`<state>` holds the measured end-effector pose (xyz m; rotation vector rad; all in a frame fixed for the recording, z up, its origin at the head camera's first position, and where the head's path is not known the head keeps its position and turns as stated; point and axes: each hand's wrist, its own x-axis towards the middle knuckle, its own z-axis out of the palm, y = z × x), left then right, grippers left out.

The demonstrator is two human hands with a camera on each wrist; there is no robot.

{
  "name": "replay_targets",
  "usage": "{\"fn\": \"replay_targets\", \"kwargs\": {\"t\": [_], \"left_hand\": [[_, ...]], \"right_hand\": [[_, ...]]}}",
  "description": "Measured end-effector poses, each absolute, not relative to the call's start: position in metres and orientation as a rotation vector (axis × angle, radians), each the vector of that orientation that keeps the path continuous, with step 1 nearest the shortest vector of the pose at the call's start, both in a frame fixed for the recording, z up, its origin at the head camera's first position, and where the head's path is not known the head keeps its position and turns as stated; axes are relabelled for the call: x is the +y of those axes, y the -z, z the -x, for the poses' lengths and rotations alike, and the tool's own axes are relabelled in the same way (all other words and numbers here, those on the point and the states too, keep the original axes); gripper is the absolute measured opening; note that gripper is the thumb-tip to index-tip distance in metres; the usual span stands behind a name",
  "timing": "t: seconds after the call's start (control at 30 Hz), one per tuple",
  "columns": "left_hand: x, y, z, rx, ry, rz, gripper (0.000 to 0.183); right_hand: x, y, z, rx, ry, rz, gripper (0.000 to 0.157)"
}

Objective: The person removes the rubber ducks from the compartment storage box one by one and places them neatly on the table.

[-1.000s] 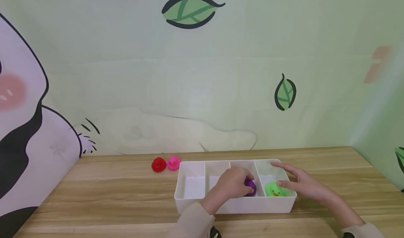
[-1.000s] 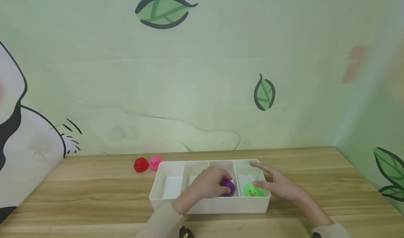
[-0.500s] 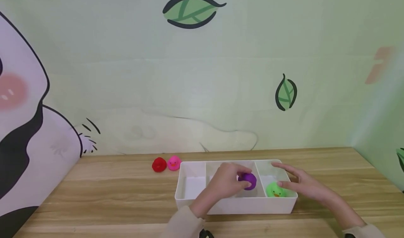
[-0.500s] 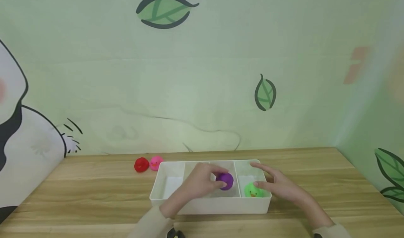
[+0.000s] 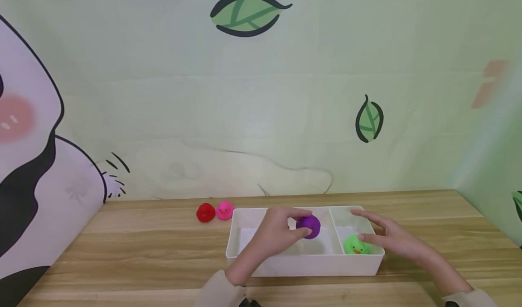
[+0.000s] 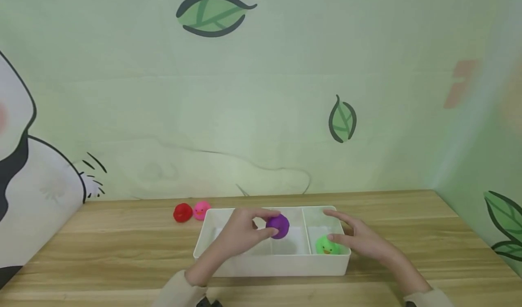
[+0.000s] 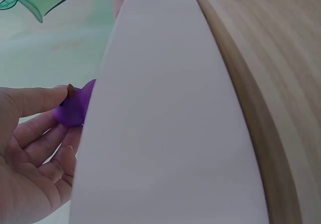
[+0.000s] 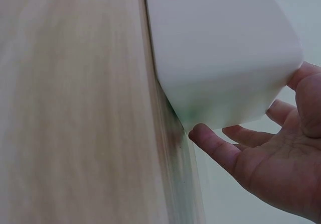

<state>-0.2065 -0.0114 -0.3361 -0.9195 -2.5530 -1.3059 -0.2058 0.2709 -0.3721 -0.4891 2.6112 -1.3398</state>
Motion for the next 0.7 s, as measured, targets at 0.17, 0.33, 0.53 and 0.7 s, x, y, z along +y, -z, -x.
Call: {"fn": "replay_targets", "kwargs": {"t": [0.17, 0.33, 0.53, 0.7], "left_hand": [[-0.028, 0.333, 0.207, -2.528, 1.337, 0.865, 0.028], [-0.05, 0.327, 0.207, -2.55, 1.317, 0.782, 0.027], [-0.077, 0.323, 0.209, -2.54, 1.297, 0.66, 0.031], [-0.097, 0.322, 0.211, -2.521, 1.35, 0.513, 0.033]], "right_hand": [[0.27, 0.371, 0.205, 2.606, 1.345, 0.476, 0.062], [0.27, 0.37, 0.204, 2.607, 1.336, 0.467, 0.062], [0.27, 0.369, 0.203, 2.61, 1.328, 0.445, 0.062], [0.271, 0.371, 0.204, 2.614, 1.334, 0.472, 0.061]]}}
